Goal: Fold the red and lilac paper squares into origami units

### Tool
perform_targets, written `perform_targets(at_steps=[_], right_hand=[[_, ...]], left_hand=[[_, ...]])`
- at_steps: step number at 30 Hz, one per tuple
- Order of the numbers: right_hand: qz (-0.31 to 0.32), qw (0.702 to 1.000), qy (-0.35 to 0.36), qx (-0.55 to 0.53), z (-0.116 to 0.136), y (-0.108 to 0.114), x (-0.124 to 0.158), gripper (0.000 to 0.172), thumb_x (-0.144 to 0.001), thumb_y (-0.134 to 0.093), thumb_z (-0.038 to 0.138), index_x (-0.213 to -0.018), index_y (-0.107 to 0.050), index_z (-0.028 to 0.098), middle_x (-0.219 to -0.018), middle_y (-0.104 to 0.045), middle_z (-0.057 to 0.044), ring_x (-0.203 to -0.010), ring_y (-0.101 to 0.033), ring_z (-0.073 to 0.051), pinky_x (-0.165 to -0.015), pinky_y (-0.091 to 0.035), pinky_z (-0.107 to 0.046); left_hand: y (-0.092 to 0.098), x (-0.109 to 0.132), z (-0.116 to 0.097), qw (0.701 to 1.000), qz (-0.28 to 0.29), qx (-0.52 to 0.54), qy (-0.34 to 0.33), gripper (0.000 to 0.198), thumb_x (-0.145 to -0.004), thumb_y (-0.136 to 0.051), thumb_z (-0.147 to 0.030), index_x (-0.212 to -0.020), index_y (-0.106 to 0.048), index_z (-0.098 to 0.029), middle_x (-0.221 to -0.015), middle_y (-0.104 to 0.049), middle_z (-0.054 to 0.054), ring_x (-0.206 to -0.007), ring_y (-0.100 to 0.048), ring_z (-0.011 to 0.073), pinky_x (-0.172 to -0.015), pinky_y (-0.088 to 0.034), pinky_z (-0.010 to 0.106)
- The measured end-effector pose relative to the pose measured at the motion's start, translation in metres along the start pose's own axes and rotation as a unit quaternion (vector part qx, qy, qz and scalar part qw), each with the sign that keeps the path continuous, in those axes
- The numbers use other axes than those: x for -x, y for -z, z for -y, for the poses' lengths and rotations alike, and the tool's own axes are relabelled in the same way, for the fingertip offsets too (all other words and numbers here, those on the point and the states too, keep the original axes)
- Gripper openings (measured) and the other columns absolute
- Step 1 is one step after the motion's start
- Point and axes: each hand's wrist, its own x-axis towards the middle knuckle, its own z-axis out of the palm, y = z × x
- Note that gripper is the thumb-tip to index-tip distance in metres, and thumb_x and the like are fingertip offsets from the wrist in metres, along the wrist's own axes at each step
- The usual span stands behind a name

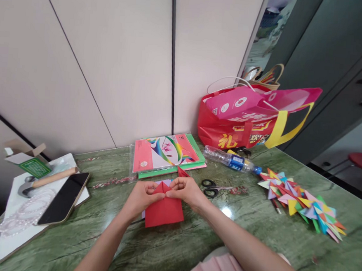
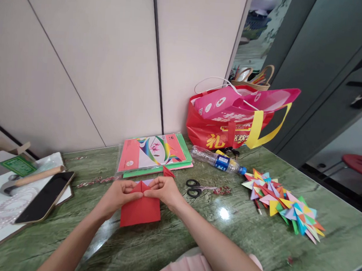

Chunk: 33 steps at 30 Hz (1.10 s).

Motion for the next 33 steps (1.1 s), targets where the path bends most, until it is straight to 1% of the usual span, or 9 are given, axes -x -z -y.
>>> perform_targets(at_steps=[6, 9, 11, 15, 20, 24, 28, 30, 33], right_hand=[[0.001, 1.0, 0.007, 0.005, -0.0003, -0.0005, 0.0003, 0.038, -0.037, -0.082, 0.03, -0.062, -0.058, 0.014, -0.054, -0.061, 0.003, -0.049, -0.053, -0.009, -0.052, -0.041, -0.023], [0.003, 1.0, 0.008, 0.011, -0.0013, -0.0005, 0.0, 0.038, -0.038, -0.081, 0.031, -0.062, -0.058, 0.014, -0.053, -0.06, 0.003, -0.048, -0.052, -0.009, -0.051, -0.04, -0.022], [0.017, 1.0, 0.007, 0.014, -0.0018, -0.0004, -0.0002, 0.037, -0.039, -0.081, 0.033, -0.063, -0.059, 0.013, -0.054, -0.061, 0.003, -0.049, -0.052, -0.009, -0.052, -0.039, -0.022], [0.053, 0.998, 0.021, 0.004, -0.0016, -0.0003, -0.0006, 0.033, -0.047, -0.077, 0.036, -0.066, -0.063, 0.013, -0.06, -0.063, 0.002, -0.053, -0.053, -0.009, -0.056, -0.04, -0.023], [0.064, 0.997, 0.047, 0.006, -0.0006, -0.0005, -0.0006, 0.029, -0.058, -0.071, 0.039, -0.071, -0.067, 0.014, -0.066, -0.064, 0.0, -0.056, -0.052, -0.009, -0.057, -0.038, -0.023], [0.058, 0.997, 0.052, 0.02, -0.0007, -0.0009, -0.0002, 0.029, -0.058, -0.071, 0.041, -0.071, -0.068, 0.014, -0.065, -0.065, 0.0, -0.056, -0.052, -0.011, -0.057, -0.039, -0.024], [0.032, 0.997, 0.06, 0.027, 0.0017, -0.0033, 0.002, 0.028, -0.058, -0.071, 0.04, -0.068, -0.068, 0.014, -0.064, -0.064, 0.0, -0.057, -0.052, -0.011, -0.057, -0.039, -0.024], [0.019, 0.997, 0.066, 0.037, 0.0039, -0.0047, 0.0036, 0.027, -0.058, -0.071, 0.04, -0.066, -0.067, 0.014, -0.063, -0.064, 0.0, -0.056, -0.052, -0.011, -0.057, -0.039, -0.024], [0.019, 0.996, 0.077, 0.045, 0.0056, -0.006, 0.005, 0.026, -0.058, -0.07, 0.038, -0.064, -0.066, 0.013, -0.062, -0.063, 0.0, -0.056, -0.052, -0.011, -0.057, -0.039, -0.024]], left_hand=[[-0.0005, 0.0011, -0.0005, 1.0, -0.004, 0.004, -0.001, 0.029, -0.053, -0.074, -0.034, -0.067, -0.059, -0.013, -0.058, -0.068, 0.002, -0.05, -0.061, 0.0153, -0.046, -0.043, 0.021], [-0.0004, 0.0011, 0.0002, 1.0, -0.006, -0.01, -0.012, 0.03, -0.054, -0.073, -0.034, -0.071, -0.06, -0.013, -0.058, -0.068, 0.002, -0.05, -0.061, 0.0157, -0.044, -0.042, 0.021], [0.0, 0.0007, 0.001, 1.0, -0.007, -0.024, -0.016, 0.03, -0.056, -0.071, -0.033, -0.074, -0.06, -0.013, -0.059, -0.068, 0.002, -0.051, -0.061, 0.0163, -0.044, -0.043, 0.021], [0.0002, -0.0004, 0.002, 0.998, -0.021, -0.049, -0.017, 0.029, -0.057, -0.069, -0.029, -0.078, -0.059, -0.012, -0.054, -0.066, 0.001, -0.048, -0.06, 0.0155, -0.042, -0.041, 0.02], [-0.0025, -0.0002, 0.0024, 1.0, 0.009, -0.023, -0.012, 0.032, -0.056, -0.069, -0.027, -0.082, -0.057, -0.012, -0.056, -0.067, 0.001, -0.049, -0.061, 0.0156, -0.043, -0.042, 0.021], [-0.0052, 0.001, 0.0028, 1.0, 0.015, -0.019, -0.012, 0.033, -0.056, -0.069, -0.028, -0.082, -0.056, -0.013, -0.055, -0.066, 0.001, -0.048, -0.06, 0.0154, -0.043, -0.04, 0.02], [-0.0063, 0.0015, 0.0028, 0.999, 0.015, -0.035, -0.017, 0.03, -0.059, -0.068, -0.031, -0.079, -0.058, -0.012, -0.052, -0.065, 0.0, -0.045, -0.057, 0.0135, -0.041, -0.036, 0.018], [-0.0064, 0.0014, 0.0029, 0.999, 0.017, -0.033, -0.019, 0.028, -0.059, -0.068, -0.032, -0.077, -0.058, -0.013, -0.053, -0.064, 0.0, -0.045, -0.056, 0.0128, -0.041, -0.034, 0.018], [-0.0064, 0.0011, 0.0033, 0.999, 0.017, -0.028, -0.025, 0.025, -0.057, -0.07, -0.032, -0.068, -0.058, -0.012, -0.053, -0.062, -0.001, -0.045, -0.054, 0.011, -0.042, -0.033, 0.018]])
